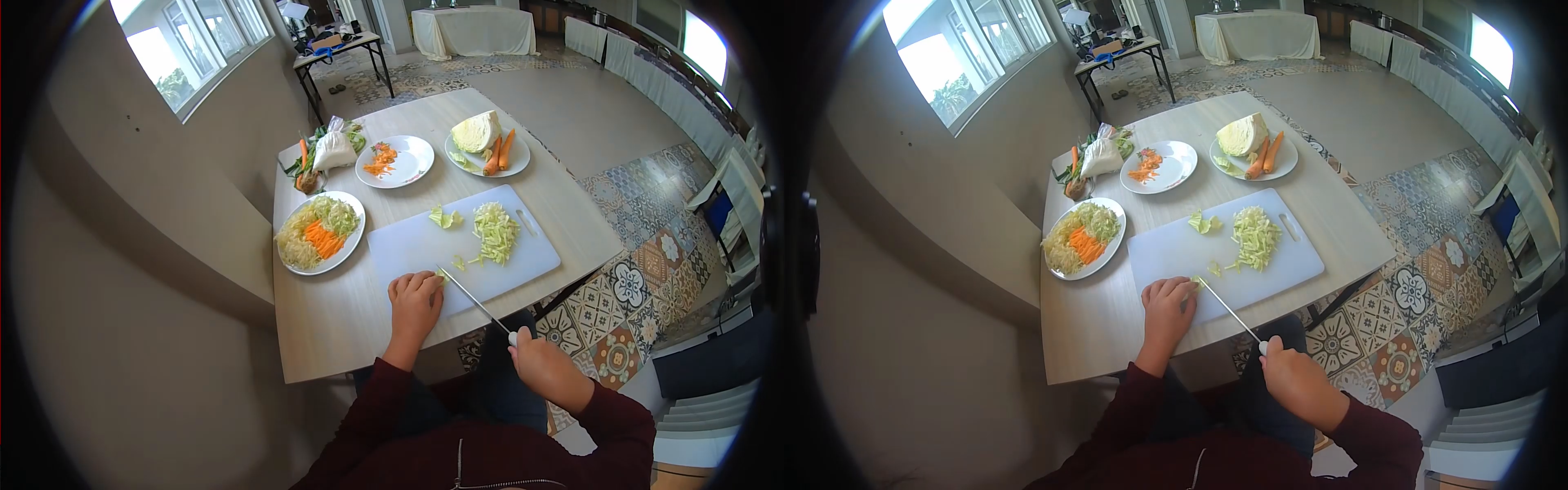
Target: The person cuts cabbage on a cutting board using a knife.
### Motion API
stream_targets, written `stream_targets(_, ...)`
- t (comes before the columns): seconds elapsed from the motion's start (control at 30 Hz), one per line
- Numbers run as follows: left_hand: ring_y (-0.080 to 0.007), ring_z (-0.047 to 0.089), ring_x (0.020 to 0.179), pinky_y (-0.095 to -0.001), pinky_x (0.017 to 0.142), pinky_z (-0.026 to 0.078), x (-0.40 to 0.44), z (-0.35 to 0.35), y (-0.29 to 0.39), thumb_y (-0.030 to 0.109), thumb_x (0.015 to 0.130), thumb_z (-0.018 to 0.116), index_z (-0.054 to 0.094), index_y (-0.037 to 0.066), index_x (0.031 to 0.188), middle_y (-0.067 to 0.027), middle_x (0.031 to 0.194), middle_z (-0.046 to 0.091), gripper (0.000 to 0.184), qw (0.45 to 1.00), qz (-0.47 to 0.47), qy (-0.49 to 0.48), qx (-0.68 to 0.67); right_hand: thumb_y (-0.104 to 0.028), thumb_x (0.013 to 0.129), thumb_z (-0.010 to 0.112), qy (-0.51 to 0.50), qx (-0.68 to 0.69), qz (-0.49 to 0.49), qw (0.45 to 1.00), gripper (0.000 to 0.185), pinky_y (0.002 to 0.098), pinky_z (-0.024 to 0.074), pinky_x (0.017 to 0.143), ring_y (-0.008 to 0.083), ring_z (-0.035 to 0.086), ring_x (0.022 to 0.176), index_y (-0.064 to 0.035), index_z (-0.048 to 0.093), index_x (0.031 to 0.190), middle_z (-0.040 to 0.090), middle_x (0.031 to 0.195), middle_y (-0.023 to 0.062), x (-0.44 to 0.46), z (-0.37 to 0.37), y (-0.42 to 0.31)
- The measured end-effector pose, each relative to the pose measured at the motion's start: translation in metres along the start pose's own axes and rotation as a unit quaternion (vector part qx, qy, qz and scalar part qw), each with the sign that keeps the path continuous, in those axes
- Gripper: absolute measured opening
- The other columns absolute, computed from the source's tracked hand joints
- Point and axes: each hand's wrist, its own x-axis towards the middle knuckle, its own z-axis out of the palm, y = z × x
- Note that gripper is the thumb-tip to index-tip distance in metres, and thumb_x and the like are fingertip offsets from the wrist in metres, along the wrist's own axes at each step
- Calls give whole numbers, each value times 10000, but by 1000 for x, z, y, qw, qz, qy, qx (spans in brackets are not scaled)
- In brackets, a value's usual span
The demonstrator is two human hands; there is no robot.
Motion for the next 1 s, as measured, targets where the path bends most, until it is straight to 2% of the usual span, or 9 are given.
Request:
stream_targets(0.3, -233, 586, 1037, -414, 973, 369, 0, -3, 1, 102, 801, 710, 717, 140, 999, 1, 1062, 680, 201, 1000, 5, 0, 2, -248, 1014, 475, 27, -15, -16, 999, 267, 539, 551, 611, 430, 688, 716, 18, 469, 993, 671, 736, 249, 63, 29, -4)
stream_targets(0.5, -232, 585, 1040, -414, 976, 366, 0, -2, 0, 102, 805, 708, 719, 141, 996, 1, 1064, 679, 195, 1000, 0, -3, -1, -220, 999, 507, 32, -2, 12, 999, 235, 533, 544, 584, 431, 675, 660, 10, 461, 982, 653, 689, 249, 34, 30, -3)
stream_targets(0.6, -232, 585, 1041, -415, 977, 366, 0, -1, 0, 101, 805, 708, 719, 141, 999, 2, 1065, 680, 198, 1000, 0, -2, -1, -197, 972, 568, 56, 29, -6, 998, 243, 542, 506, 525, 439, 639, 602, 12, 444, 970, 615, 631, 244, 15, 29, 5)
stream_targets(0.8, -242, 576, 1057, -434, 1011, 350, -1, 0, -1, 111, 810, 705, 699, 123, 989, -9, 1068, 674, 180, 1000, -8, -4, -14, -194, 980, 550, 24, 39, -4, 999, 230, 550, 508, 563, 463, 638, 640, 13, 449, 969, 629, 664, 259, -3, 10, 12)
stream_targets(0.93, -263, 578, 1051, -430, 978, 364, 3, -3, 6, 123, 778, 725, 700, 127, 1008, -21, 1065, 674, 232, 999, -22, 43, 8, -206, 980, 557, 50, 48, -4, 998, 243, 558, 494, 573, 479, 626, 656, 15, 457, 967, 626, 682, 273, -5, 8, 15)
stream_targets(1.0, -273, 577, 1042, -434, 974, 366, 1, -2, 2, 133, 767, 731, 692, 122, 998, -28, 1040, 669, 235, 999, -31, 34, 9, -210, 981, 560, 63, 51, 13, 997, 246, 560, 493, 579, 484, 625, 666, 16, 462, 967, 629, 696, 279, -7, 12, 15)
